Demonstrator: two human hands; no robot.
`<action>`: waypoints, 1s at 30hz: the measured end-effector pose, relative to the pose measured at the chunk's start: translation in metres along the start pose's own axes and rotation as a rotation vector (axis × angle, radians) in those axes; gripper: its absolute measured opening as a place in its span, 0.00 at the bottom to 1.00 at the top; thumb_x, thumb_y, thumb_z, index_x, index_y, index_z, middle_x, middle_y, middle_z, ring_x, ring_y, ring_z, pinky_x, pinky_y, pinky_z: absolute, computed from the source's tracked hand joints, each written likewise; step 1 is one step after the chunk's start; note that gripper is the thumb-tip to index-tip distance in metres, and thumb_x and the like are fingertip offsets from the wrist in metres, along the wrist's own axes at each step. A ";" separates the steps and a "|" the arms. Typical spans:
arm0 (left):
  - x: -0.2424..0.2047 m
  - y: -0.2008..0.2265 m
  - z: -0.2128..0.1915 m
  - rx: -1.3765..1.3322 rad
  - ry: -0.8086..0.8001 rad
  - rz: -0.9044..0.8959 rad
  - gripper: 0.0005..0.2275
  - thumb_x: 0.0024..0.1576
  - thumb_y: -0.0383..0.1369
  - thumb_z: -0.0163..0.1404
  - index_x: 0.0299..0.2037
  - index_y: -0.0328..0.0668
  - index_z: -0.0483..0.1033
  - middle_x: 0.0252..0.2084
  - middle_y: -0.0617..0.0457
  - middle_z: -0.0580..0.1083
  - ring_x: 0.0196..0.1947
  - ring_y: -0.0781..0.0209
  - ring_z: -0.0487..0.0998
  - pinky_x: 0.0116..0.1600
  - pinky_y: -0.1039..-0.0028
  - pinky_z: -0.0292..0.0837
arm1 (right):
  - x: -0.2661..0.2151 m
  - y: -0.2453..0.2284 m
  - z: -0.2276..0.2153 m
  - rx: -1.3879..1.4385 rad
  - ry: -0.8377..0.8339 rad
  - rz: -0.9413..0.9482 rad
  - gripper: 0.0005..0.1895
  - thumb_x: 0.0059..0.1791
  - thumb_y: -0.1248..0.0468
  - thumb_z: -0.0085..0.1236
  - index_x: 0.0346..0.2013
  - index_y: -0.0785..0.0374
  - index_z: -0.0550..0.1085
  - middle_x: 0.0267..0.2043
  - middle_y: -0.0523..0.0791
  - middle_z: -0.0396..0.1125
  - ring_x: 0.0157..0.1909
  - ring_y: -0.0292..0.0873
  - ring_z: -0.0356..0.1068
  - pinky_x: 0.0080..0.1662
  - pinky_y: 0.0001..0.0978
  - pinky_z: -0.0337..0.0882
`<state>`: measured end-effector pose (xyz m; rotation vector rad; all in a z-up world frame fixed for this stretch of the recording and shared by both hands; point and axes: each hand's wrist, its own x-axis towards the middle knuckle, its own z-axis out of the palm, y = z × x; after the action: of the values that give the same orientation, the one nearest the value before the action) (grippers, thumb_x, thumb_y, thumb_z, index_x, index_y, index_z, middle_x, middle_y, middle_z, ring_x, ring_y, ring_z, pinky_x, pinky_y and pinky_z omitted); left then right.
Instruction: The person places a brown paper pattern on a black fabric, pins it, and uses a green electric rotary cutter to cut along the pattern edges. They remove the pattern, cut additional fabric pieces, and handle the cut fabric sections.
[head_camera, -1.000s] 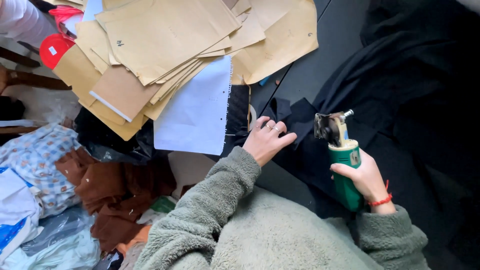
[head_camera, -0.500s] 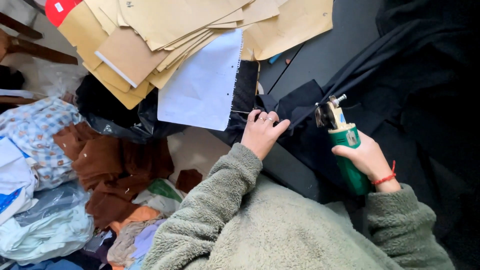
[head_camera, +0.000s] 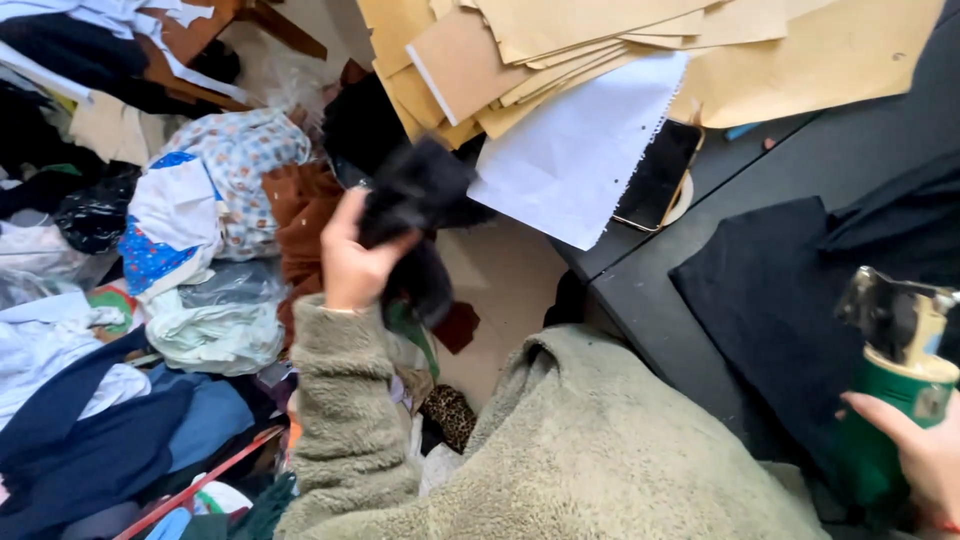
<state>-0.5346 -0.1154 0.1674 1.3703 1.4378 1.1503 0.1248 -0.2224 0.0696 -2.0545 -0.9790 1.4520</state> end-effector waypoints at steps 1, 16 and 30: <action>0.004 -0.001 -0.025 0.003 0.260 0.031 0.19 0.55 0.20 0.62 0.57 0.35 0.73 0.53 0.54 0.75 0.53 0.66 0.76 0.63 0.74 0.71 | 0.006 0.027 -0.012 0.085 0.016 0.199 0.16 0.53 0.58 0.58 0.49 0.67 0.74 0.38 0.53 0.74 0.37 0.49 0.74 0.41 0.45 0.73; 0.049 -0.111 0.092 0.546 0.585 0.250 0.10 0.64 0.21 0.55 0.55 0.38 0.79 0.62 0.45 0.71 0.63 0.50 0.75 0.68 0.63 0.74 | -0.090 0.238 -0.070 0.082 0.587 0.103 0.20 0.53 0.61 0.67 0.46 0.76 0.70 0.43 0.56 0.69 0.37 0.52 0.68 0.43 0.48 0.71; 0.080 -0.051 0.410 0.698 -0.521 -0.014 0.26 0.47 0.44 0.66 0.49 0.41 0.69 0.41 0.45 0.75 0.45 0.43 0.77 0.47 0.58 0.71 | -0.210 0.366 -0.063 -0.643 1.355 0.584 0.39 0.36 0.45 0.81 0.46 0.67 0.71 0.46 0.57 0.72 0.48 0.61 0.73 0.48 0.56 0.72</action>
<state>-0.1566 -0.0043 0.0200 1.9397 1.4932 0.2115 0.2506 -0.6176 -0.0322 -3.0760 -0.2165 -0.4081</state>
